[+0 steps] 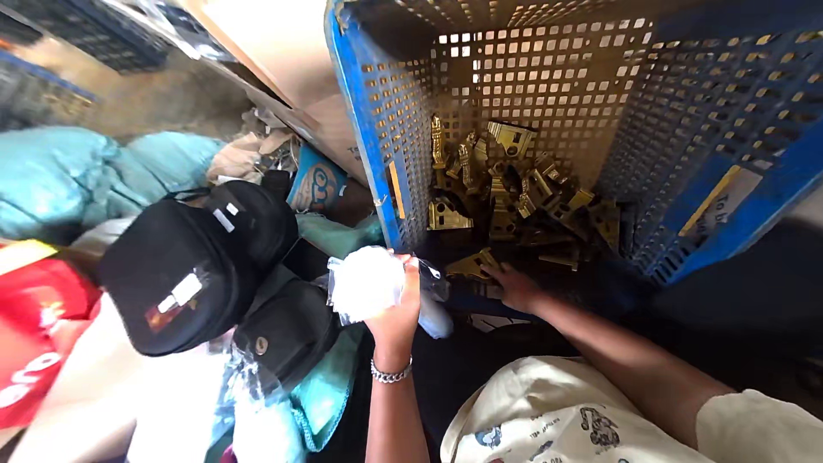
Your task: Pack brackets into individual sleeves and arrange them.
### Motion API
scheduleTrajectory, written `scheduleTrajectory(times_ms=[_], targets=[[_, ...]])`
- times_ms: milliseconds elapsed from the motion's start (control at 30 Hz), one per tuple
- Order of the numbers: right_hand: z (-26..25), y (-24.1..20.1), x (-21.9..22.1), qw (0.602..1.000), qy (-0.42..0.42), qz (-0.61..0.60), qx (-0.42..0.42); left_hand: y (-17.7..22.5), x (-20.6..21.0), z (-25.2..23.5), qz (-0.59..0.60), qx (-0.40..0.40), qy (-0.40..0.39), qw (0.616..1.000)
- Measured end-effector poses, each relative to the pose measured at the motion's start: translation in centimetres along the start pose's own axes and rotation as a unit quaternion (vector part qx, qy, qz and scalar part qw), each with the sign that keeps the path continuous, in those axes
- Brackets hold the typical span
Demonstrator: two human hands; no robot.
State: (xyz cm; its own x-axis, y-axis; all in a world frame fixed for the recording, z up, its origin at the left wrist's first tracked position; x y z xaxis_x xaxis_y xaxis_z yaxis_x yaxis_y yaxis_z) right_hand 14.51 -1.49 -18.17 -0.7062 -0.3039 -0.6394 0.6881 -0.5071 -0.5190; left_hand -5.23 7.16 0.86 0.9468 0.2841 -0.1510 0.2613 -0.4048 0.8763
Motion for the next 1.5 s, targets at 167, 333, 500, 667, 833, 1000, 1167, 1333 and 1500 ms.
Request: scheduleTrajectory(times_ms=[167,333,500,667,833,1000,1167,1333,1500], targets=[[0.1,0.7,0.0,0.997,0.035,-0.066,-0.011,-0.4,0.4,0.3,0.002,-0.004,-0.006,1.0],[0.4,1.9,-2.1,0.965,0.128,-0.226,0.044,-0.3,1.0,0.6,0.019,-0.002,-0.016,1.0],[2.8,-0.5,-9.5,0.943,0.204,-0.257,-0.06,-0.5,0.7,0.4,0.018,-0.013,-0.012,1.0],[6.3,-2.2,-14.2,0.95,0.203,-0.184,-0.153,0.0,1.4,0.5,0.03,0.005,-0.024,0.999],[8.2,1.2,-14.2,0.864,0.218,-0.434,-0.135,0.0,1.8,0.9,0.03,-0.016,-0.032,0.999],[8.9,2.0,-14.2,0.618,0.151,-0.743,-0.208,0.2,2.7,1.3,0.037,-0.007,-0.043,0.998],[9.3,-4.4,-11.1,0.768,0.026,-0.605,-0.211,1.0,4.8,2.5,0.05,-0.003,-0.081,0.995],[7.7,-6.2,-11.5,0.892,0.306,-0.278,-0.186,1.1,5.6,3.1,0.102,-0.188,-0.155,0.964],[7.5,-7.2,-10.9,0.894,0.27,-0.216,-0.285,1.4,6.1,2.8,0.159,-0.24,-0.159,0.944]])
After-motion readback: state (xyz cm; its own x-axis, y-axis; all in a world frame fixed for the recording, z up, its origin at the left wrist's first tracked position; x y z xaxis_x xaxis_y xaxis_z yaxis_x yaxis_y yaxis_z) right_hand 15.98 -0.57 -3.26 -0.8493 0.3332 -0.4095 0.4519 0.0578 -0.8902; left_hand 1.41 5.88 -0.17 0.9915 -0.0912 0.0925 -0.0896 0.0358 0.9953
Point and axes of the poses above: each hand's wrist, its own z-axis away from the middle knuckle, its own x-axis out of the palm, y = z × x, the point moved 8 cm from there along -z, towards the middle knuckle, and after that the axes turned 11 degrees about y, right-handed, at the moved point
